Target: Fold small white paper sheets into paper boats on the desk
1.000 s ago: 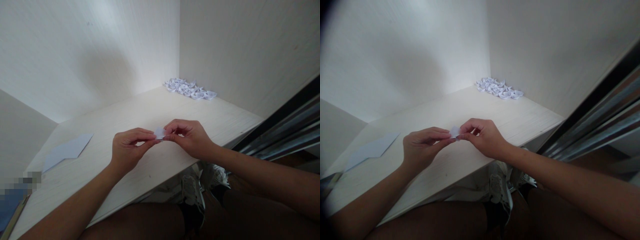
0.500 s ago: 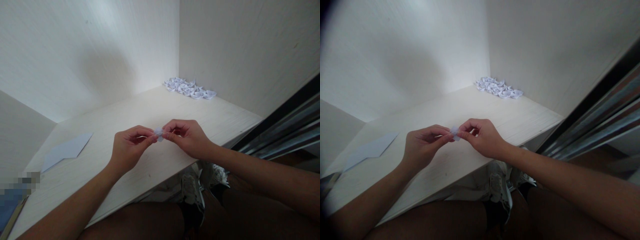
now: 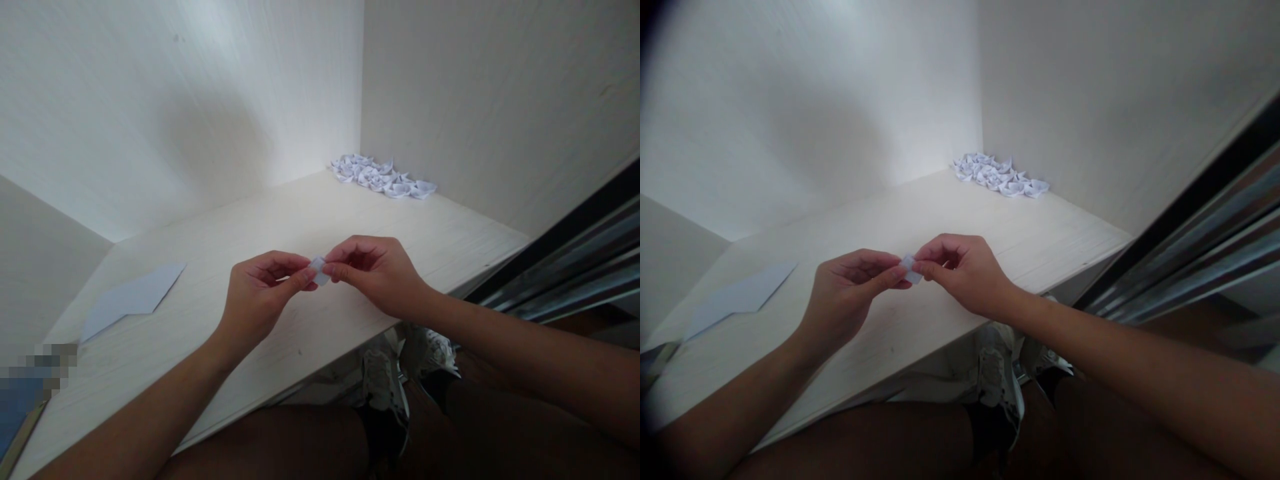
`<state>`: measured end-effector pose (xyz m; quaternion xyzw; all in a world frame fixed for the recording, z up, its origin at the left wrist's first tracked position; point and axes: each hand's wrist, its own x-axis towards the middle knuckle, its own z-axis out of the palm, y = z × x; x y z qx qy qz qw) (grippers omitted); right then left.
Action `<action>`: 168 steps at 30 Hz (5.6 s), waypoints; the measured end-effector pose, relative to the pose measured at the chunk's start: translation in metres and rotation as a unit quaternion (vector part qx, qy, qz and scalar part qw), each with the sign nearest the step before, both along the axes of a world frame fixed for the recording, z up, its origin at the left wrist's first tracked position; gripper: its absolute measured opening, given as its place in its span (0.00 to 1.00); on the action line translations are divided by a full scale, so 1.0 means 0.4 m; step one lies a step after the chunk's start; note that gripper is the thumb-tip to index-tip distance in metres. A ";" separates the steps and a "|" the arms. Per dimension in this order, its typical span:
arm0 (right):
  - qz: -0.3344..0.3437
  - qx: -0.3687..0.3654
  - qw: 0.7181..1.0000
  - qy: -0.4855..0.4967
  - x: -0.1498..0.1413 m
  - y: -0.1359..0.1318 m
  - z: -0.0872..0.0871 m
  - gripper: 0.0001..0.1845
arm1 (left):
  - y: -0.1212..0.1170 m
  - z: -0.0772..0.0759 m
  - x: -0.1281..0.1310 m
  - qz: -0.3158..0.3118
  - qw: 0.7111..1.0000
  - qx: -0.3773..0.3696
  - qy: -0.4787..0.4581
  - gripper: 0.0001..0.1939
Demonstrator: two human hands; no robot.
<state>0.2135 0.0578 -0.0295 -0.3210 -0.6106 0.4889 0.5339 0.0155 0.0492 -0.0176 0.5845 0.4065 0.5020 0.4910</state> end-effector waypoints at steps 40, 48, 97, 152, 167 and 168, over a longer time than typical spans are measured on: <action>0.014 -0.113 0.987 -0.115 -0.010 0.042 -0.020 0.11 | 0.019 0.001 0.005 -0.009 0.993 -0.034 0.109 0.10; 0.060 -0.031 0.987 -0.148 0.013 0.058 -0.035 0.15 | 0.025 -0.013 0.005 -0.026 0.993 -0.066 0.093 0.13; -0.026 0.170 0.962 -0.210 0.029 0.027 -0.023 0.08 | 0.014 -0.016 0.000 0.014 0.985 0.112 0.130 0.07; -0.046 0.051 0.994 -0.080 0.001 0.020 -0.018 0.09 | 0.009 -0.016 0.010 0.022 0.997 0.053 0.046 0.07; -0.012 -0.003 0.998 -0.067 0.001 0.016 -0.004 0.11 | 0.009 -0.021 0.011 -0.002 0.999 -0.022 -0.025 0.10; -0.014 -0.004 0.997 -0.071 0.001 0.016 -0.003 0.11 | 0.009 -0.022 0.010 -0.002 0.999 -0.025 -0.022 0.10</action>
